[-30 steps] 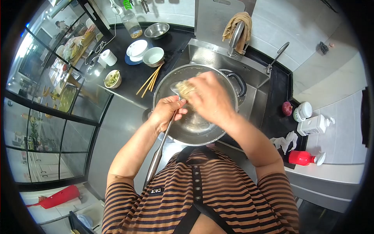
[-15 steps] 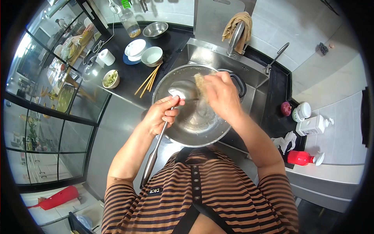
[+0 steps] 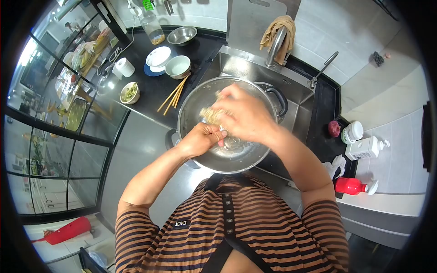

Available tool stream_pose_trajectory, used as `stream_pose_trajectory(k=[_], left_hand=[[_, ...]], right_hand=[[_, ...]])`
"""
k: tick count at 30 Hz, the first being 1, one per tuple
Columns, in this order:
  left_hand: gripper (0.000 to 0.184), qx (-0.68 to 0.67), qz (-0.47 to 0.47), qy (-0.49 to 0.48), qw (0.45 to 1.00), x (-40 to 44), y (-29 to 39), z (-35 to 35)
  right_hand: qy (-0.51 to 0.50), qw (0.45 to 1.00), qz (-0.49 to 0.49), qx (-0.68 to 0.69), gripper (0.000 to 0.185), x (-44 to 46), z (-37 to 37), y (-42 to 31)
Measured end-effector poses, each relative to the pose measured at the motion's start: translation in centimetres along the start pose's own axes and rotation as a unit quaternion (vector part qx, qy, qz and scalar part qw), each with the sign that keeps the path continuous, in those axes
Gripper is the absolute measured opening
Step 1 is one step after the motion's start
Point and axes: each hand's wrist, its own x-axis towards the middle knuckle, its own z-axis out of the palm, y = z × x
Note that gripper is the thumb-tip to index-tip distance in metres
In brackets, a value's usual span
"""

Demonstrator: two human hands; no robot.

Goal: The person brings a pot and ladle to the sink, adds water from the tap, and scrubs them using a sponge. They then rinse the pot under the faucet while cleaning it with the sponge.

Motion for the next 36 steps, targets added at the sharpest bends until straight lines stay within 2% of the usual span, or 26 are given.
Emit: stream_pose_trajectory(k=[1, 2, 4, 5, 7, 9, 10, 13, 16, 19, 22, 24, 27, 28, 29, 31, 35, 36], left_hand=[[0.026, 0.003, 0.026, 0.006, 1.000, 0.1, 0.0, 0.2], [0.025, 0.061, 0.024, -0.006, 0.998, 0.0, 0.1, 0.1], [0.023, 0.174, 0.022, -0.027, 0.984, -0.1, 0.4, -0.2], [0.022, 0.171, 0.039, -0.024, 0.984, -0.3, 0.6, -0.2], [0.021, 0.166, 0.070, -0.021, 0.983, -0.9, 0.7, 0.2], [0.022, 0.146, 0.064, -0.019, 0.987, -1.4, 0.5, 0.3], [0.022, 0.136, 0.062, -0.018, 0.989, -1.5, 0.5, 0.2], [0.023, 0.084, 0.000, -0.041, 0.996, -2.2, 1.4, 0.0], [0.024, 0.063, -0.047, -0.031, 0.996, -1.7, 0.9, -0.8], [0.025, -0.020, -0.089, -0.032, 0.995, -0.9, 0.6, -1.4], [0.024, -0.030, -0.079, -0.016, 0.996, -0.7, 1.2, -0.5], [0.021, -0.031, -0.041, -0.012, 0.999, -0.7, 0.8, 0.3], [0.020, 0.135, 0.012, -0.037, 0.990, -0.7, 0.1, 0.2], [0.020, 0.144, 0.008, -0.056, 0.988, -1.0, 0.8, 0.4], [0.021, 0.136, 0.020, -0.054, 0.989, -1.1, 0.9, 0.5], [0.023, 0.121, 0.043, -0.049, 0.991, -1.3, 1.1, 0.5], [0.023, 0.032, -0.014, -0.025, 0.999, -2.0, 1.6, -0.2], [0.023, -0.002, -0.024, -0.028, 0.999, -1.9, 1.1, -0.5]], right_hand=[[-0.047, 0.999, -0.002, 0.002, 0.022, 0.0, 0.2, -0.4], [-0.075, 0.997, 0.025, 0.001, 0.023, 0.1, 0.8, 0.0], [-0.081, 0.994, 0.063, 0.035, 0.022, 0.7, 1.6, 2.0], [-0.083, 0.992, 0.081, 0.051, 0.022, 1.3, 1.5, 3.0], [-0.132, 0.962, 0.184, 0.150, 0.021, 2.0, 0.6, 3.7], [-0.146, 0.925, 0.258, 0.239, 0.021, 1.8, 0.3, 4.7], [-0.127, 0.926, 0.240, 0.264, 0.019, 1.4, 0.7, 5.8], [-0.129, 0.939, 0.272, 0.169, 0.016, 0.3, 0.7, 7.0], [-0.072, 0.985, 0.149, -0.046, 0.014, -0.5, 0.0, 6.4], [0.084, 0.995, -0.031, -0.035, 0.014, -1.2, -0.3, 2.5], [-0.019, 0.997, -0.066, -0.042, 0.017, -1.7, 0.3, -0.8], [-0.035, 0.997, -0.042, -0.055, 0.016, -1.5, 1.2, -0.6], [-0.056, 0.998, 0.011, -0.023, 0.017, -0.5, 1.5, 1.2], [-0.065, 0.997, 0.043, -0.007, 0.017, 0.2, 1.7, 2.1], [-0.076, 0.994, 0.075, 0.010, 0.018, 0.7, 1.9, 3.0], [-0.061, 0.977, 0.153, 0.134, 0.020, 1.3, 1.8, 5.1], [-0.076, 0.882, 0.348, 0.308, 0.024, 0.4, 0.4, 5.7], [-0.076, 0.875, 0.355, 0.319, 0.022, -0.1, 0.6, 6.1]])
